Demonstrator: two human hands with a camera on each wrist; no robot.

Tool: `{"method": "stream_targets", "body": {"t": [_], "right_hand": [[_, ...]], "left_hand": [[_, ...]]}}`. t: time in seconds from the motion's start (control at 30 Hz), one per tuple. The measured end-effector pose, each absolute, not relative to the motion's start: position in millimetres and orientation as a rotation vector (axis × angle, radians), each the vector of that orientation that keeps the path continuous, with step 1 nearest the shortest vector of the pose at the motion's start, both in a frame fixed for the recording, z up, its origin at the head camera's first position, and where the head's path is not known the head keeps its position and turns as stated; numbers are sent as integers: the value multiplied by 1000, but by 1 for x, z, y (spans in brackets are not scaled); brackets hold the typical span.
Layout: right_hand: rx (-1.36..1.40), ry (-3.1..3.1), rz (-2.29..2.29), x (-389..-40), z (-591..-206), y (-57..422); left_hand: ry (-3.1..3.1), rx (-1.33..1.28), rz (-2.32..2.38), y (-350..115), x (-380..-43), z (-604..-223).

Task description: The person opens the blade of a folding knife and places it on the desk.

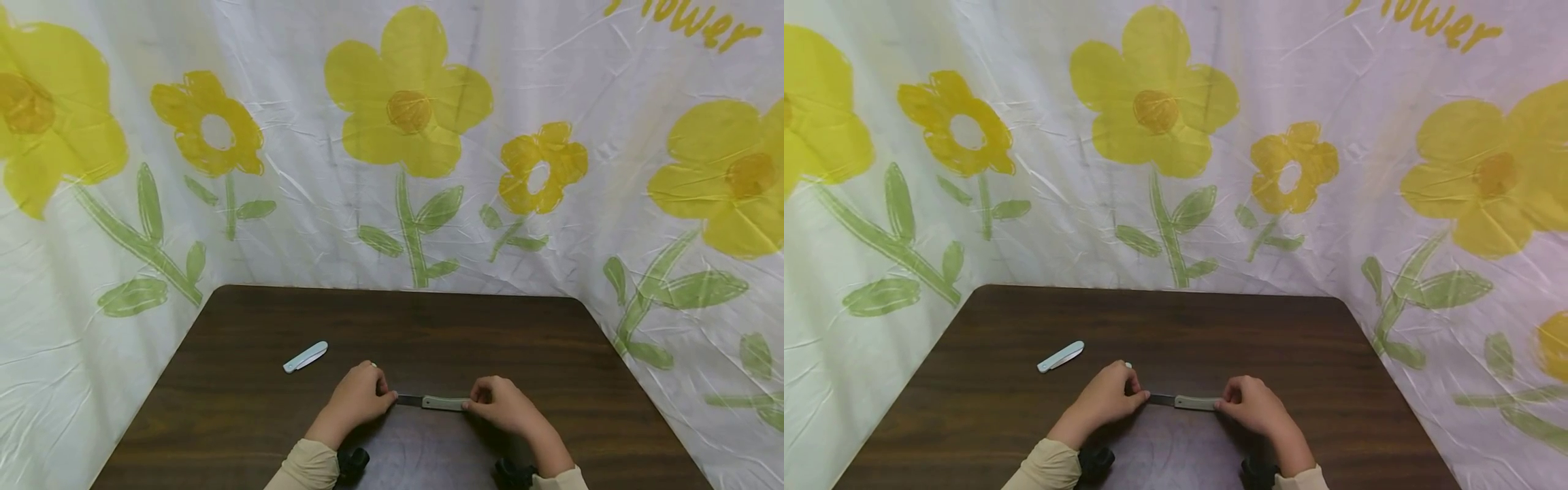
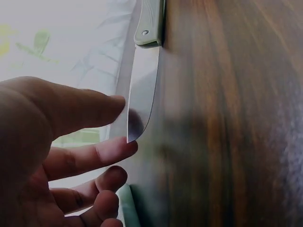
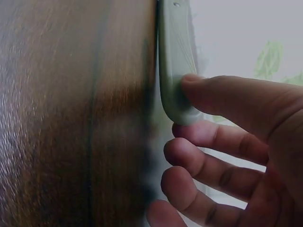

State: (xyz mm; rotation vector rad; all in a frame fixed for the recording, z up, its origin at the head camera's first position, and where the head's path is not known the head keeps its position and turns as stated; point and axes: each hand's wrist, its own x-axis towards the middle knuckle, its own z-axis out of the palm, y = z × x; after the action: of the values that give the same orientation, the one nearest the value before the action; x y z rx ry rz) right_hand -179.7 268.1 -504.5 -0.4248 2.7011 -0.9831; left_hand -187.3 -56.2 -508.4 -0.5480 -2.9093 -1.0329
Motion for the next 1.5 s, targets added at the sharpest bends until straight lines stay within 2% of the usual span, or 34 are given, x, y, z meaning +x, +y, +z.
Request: {"method": "stream_targets", "body": {"t": [0.47, 0.8, 1.5], "right_hand": [[-339, 2758, -947, -180, -503, 260], [-475, 2638, -1194, -186, -500, 229], [-596, 2528, -1308, -202, -503, 156]], "left_hand": [[-2824, -409, -1025, -74, -191, -502], [-2891, -216, -978, -87, -191, -507], [-2909, -304, -899, -81, -195, -507]]}}
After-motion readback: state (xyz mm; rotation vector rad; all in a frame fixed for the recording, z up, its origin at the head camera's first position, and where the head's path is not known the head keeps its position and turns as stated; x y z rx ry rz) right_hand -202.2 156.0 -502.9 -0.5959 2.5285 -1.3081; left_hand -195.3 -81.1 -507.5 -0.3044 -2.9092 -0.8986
